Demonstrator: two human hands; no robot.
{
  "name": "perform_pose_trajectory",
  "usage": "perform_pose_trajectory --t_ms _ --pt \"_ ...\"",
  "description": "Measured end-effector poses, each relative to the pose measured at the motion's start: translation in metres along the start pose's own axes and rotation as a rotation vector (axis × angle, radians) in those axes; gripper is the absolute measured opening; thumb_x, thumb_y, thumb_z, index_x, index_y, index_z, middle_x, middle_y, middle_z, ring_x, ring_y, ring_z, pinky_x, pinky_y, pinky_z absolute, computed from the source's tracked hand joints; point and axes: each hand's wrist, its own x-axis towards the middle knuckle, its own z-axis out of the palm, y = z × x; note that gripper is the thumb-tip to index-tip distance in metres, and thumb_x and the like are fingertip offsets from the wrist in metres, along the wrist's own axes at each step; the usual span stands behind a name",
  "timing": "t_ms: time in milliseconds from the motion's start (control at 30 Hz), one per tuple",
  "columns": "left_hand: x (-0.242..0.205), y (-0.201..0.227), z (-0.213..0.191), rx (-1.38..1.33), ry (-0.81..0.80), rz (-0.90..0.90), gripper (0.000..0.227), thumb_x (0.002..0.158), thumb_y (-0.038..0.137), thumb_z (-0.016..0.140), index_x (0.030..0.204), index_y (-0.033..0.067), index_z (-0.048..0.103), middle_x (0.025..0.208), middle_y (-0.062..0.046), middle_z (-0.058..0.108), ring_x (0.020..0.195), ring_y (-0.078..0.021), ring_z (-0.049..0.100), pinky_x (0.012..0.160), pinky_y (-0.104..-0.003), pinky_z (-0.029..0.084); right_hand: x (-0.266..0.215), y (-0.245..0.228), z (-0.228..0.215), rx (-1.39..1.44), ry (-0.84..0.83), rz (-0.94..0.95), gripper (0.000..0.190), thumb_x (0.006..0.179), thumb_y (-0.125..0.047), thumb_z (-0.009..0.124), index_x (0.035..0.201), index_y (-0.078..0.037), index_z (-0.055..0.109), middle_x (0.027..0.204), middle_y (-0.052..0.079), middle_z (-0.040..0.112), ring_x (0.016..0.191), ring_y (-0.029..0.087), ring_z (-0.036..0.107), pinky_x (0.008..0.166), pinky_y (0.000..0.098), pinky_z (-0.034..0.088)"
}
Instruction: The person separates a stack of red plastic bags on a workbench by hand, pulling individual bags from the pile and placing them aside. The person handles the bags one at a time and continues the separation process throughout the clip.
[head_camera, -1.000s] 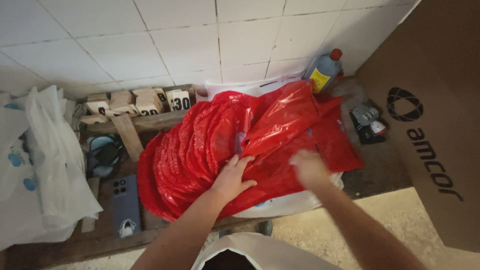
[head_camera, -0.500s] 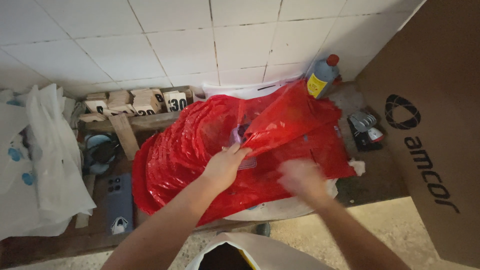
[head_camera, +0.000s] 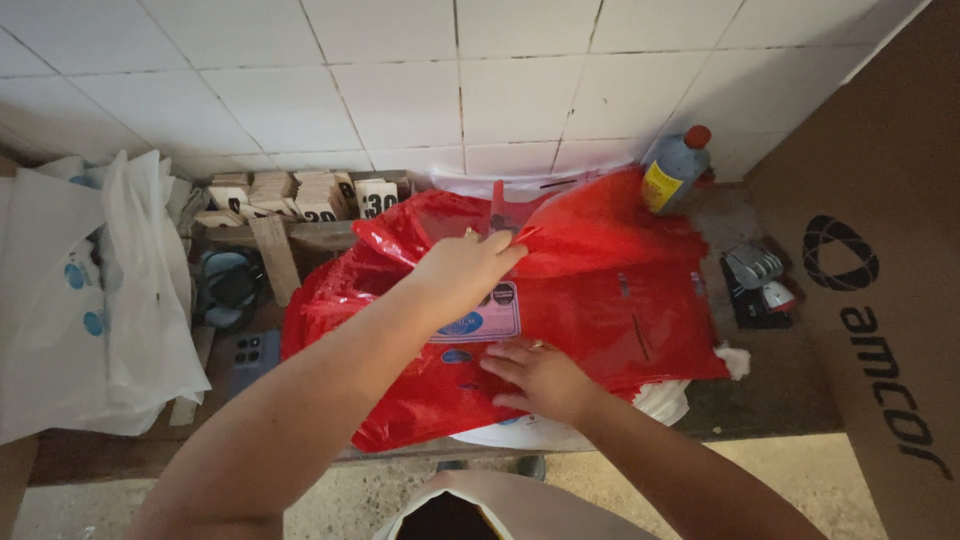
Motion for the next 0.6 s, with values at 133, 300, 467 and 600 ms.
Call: perform_pose_trajectory --t_ms 133,300,467,600 --pt "0.013 -0.009 -0.014 0.052 0.03 0.067 0.04 0.088 0.001 0.059 0.127 0.0126 0.063 0.12 -0.008 0.06 0.077 -0.0425 0.07 0.055 -0.052 0.058 0.01 -0.001 0.015 -0.222 0.018 -0.083 0.025 0.103 -0.022 0.057 0.124 -0.021 0.07 0.126 0.001 0.069 0.121 0.023 0.065 0.097 0.0422 0.054" --pt "0.014 -0.014 -0.032 0.059 0.035 0.127 0.041 0.092 0.001 0.055 0.132 0.0111 0.06 0.125 -0.011 0.059 0.084 -0.0451 0.07 0.058 -0.054 0.058 0.012 0.03 0.018 -0.09 0.245 0.129 0.015 0.094 -0.02 0.063 0.109 -0.021 0.061 0.107 0.005 0.068 0.084 0.028 0.073 0.071 0.0425 0.059" --pt "0.002 -0.017 -0.018 0.124 -0.091 0.165 0.045 0.099 0.007 0.048 0.142 0.0209 0.054 0.145 -0.003 0.053 0.104 -0.0396 0.069 0.071 -0.05 0.061 0.02 0.051 -0.052 -0.299 0.622 0.019 0.032 0.086 -0.018 0.065 0.118 -0.022 0.061 0.11 0.0 0.065 0.088 0.026 0.072 0.068 0.0405 0.058" --pt "-0.004 -0.02 -0.024 0.009 -0.139 0.184 0.037 0.1 0.01 0.048 0.134 0.0163 0.06 0.144 -0.005 0.057 0.106 -0.0403 0.069 0.073 -0.051 0.061 0.032 0.037 -0.171 -0.356 0.775 -0.065 0.023 0.09 -0.025 0.074 0.109 -0.017 0.066 0.103 0.004 0.066 0.083 0.028 0.072 0.062 0.0418 0.056"
